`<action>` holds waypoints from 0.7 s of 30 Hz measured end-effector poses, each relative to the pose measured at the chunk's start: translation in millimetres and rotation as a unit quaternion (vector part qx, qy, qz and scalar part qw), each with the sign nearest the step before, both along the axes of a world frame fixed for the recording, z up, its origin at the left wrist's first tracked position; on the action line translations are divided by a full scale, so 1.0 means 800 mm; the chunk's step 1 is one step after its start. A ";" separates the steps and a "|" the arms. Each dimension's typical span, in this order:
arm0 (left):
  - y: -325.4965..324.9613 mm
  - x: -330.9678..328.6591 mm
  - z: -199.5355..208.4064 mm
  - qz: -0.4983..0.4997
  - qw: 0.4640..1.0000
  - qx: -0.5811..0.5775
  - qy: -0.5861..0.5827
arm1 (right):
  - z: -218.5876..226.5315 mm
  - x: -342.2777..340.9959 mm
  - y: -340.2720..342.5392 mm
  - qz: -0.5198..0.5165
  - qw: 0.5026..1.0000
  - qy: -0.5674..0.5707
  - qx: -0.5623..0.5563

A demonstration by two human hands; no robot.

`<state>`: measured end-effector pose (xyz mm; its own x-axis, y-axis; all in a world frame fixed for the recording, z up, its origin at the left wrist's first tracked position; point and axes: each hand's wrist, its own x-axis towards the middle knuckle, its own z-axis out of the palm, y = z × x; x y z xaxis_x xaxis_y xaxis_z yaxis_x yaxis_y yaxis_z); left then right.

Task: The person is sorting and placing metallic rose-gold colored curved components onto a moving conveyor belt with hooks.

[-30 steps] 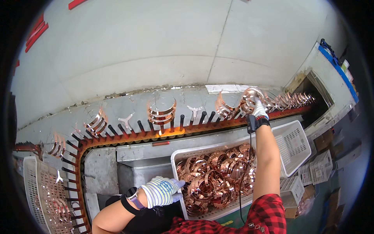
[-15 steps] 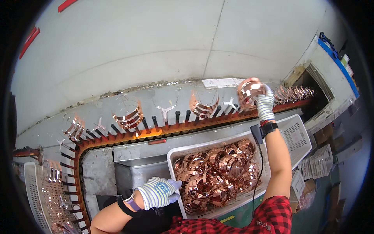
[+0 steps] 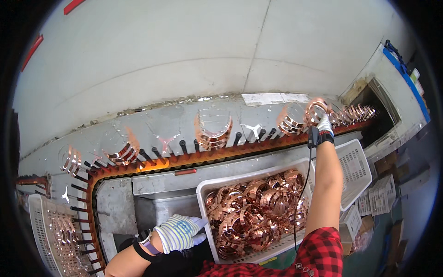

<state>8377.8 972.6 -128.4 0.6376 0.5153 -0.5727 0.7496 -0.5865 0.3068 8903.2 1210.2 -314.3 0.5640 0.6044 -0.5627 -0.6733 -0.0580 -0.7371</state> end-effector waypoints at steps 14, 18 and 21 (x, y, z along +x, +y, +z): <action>0.008 0.074 -0.028 -0.045 0.998 0.002 -0.036 | 0.004 0.104 -0.072 0.007 0.801 -0.573 0.173; 0.015 0.103 -0.043 -0.049 0.999 -0.011 -0.016 | 0.015 0.178 -0.094 -0.098 0.899 -0.381 0.193; 0.016 0.112 -0.053 -0.041 0.999 -0.009 -0.025 | -0.026 0.231 -0.095 -0.174 0.942 -0.268 0.102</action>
<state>8467.7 985.0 -170.4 0.7055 0.4495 -0.5479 0.6823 -0.6397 0.3538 9087.8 1134.0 -334.9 0.9179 0.3954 -0.0338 -0.1543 0.2771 -0.9484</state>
